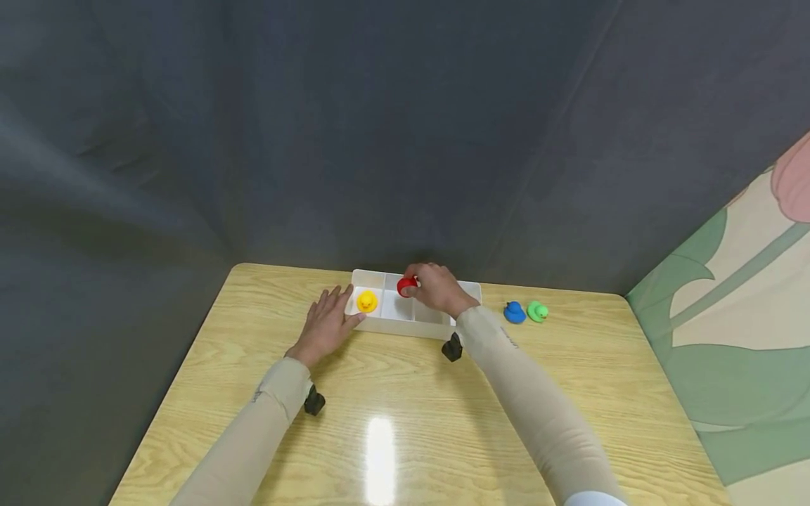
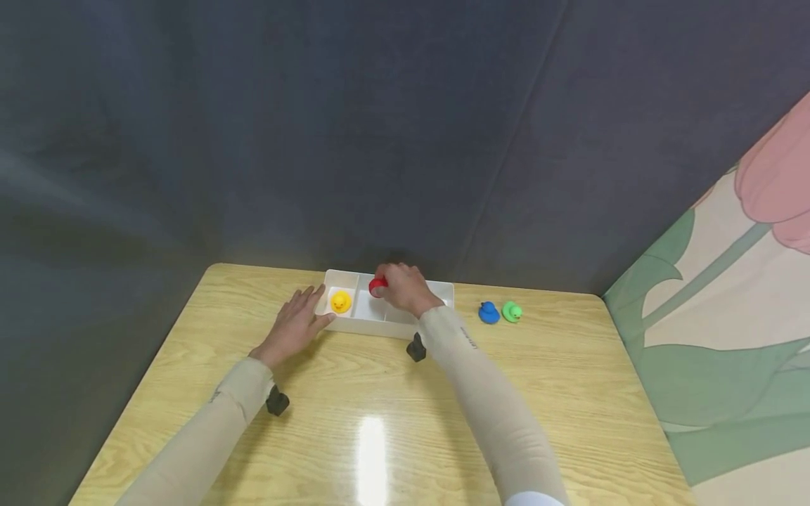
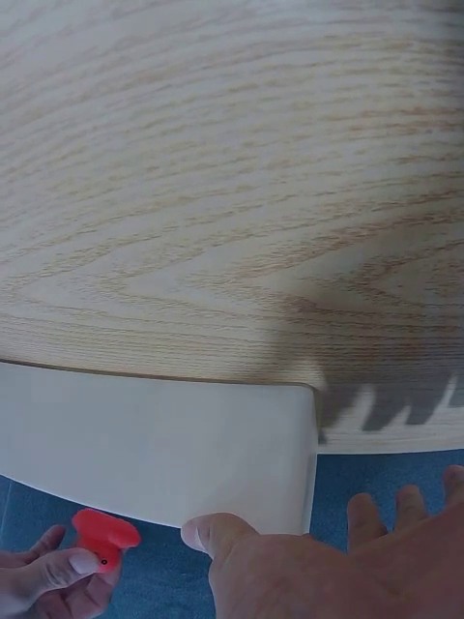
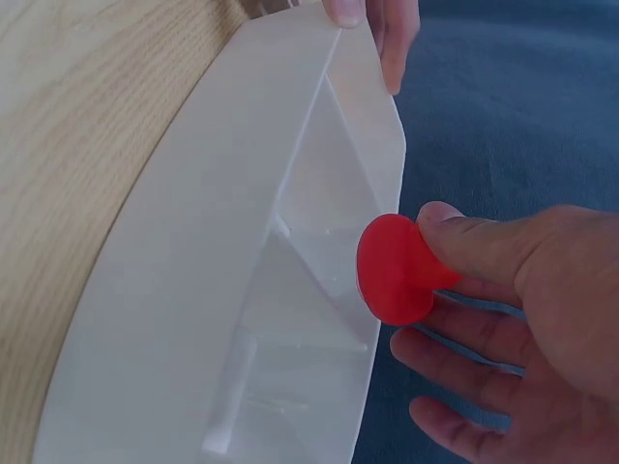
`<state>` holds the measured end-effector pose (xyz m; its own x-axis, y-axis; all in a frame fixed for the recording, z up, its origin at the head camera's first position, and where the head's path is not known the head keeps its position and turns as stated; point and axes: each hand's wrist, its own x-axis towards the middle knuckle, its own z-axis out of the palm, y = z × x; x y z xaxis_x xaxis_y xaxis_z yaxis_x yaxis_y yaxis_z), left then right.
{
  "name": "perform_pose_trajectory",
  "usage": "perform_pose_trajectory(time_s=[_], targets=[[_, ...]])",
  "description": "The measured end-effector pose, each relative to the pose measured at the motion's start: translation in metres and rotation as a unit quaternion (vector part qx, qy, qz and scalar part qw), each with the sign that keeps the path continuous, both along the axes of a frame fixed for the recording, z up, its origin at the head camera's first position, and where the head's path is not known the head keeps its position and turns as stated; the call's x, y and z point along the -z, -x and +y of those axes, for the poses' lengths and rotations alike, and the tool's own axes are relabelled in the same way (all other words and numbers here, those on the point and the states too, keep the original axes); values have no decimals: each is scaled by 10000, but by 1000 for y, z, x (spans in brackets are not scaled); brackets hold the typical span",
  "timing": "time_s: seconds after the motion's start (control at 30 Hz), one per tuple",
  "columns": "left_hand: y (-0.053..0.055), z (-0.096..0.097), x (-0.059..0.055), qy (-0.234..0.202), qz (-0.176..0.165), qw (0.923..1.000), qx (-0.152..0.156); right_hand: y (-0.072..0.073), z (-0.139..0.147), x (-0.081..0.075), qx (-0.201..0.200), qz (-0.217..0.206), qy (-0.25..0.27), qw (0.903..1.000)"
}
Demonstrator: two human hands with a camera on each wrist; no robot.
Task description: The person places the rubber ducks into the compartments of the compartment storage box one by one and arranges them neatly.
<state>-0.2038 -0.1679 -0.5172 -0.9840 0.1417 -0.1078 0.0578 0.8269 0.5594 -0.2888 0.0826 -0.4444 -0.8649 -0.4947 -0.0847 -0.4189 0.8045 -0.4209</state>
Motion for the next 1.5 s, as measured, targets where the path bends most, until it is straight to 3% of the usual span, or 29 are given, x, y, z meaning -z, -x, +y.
perform_pose_trajectory(time_s=[0.47, 1.5], targets=[[0, 0, 2, -27, -2, 10000, -27, -5, -20, 11, 55, -214, -29, 9998], [0, -2, 9, -14, -1, 10000, -13, -8, -34, 24, -388, 193, -426, 9982]])
